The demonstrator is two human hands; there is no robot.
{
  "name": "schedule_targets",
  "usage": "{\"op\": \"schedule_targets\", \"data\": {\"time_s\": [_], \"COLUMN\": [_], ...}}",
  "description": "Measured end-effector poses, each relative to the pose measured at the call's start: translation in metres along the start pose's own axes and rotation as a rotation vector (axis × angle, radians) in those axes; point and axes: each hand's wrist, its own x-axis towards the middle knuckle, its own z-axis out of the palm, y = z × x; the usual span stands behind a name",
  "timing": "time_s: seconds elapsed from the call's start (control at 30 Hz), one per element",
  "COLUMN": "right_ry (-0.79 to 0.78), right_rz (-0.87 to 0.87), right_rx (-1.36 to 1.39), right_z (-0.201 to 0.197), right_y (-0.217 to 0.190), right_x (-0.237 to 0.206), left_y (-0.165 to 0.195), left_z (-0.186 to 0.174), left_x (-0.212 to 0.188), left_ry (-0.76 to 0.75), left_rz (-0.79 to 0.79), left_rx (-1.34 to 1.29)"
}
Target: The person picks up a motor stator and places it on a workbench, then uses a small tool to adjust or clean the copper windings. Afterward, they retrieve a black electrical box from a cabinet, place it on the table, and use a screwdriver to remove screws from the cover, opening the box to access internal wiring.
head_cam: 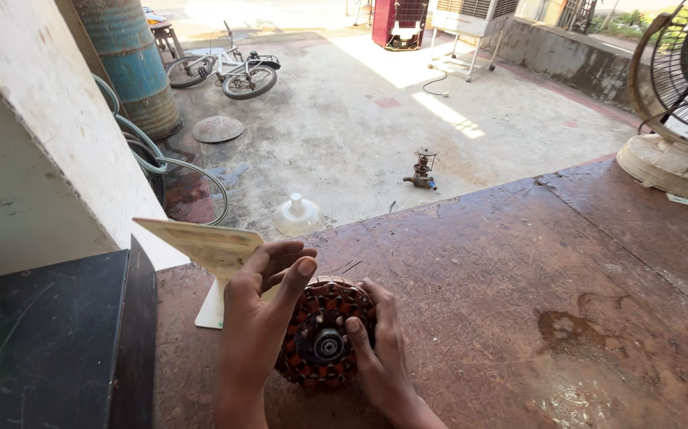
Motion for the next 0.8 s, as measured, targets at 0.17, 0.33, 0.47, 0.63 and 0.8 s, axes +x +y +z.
{"op": "schedule_targets", "data": {"time_s": [0.17,0.33,0.47,0.63,0.8], "right_ry": [-0.03,-0.014,-0.001,0.055,0.11], "right_rz": [-0.077,-0.06,-0.01,0.086,0.02], "right_rx": [0.057,0.068,0.238,0.461,0.521], "right_z": [-0.002,-0.005,-0.008,-0.03,-0.051], "right_y": [-0.003,-0.006,0.0,0.03,0.045], "right_x": [0.001,-0.002,-0.003,0.021,0.033], "left_y": [0.025,0.052,0.063,0.041,0.003], "left_z": [0.009,0.027,0.057,0.123,0.155], "left_x": [-0.009,-0.035,-0.047,-0.024,-0.019], "left_ry": [0.084,0.36,0.084,-0.218,-0.2], "left_rz": [0.191,0.529,0.671,0.432,0.478], "left_rx": [-0.122,-0.477,-0.631,-0.17,0.305]}}
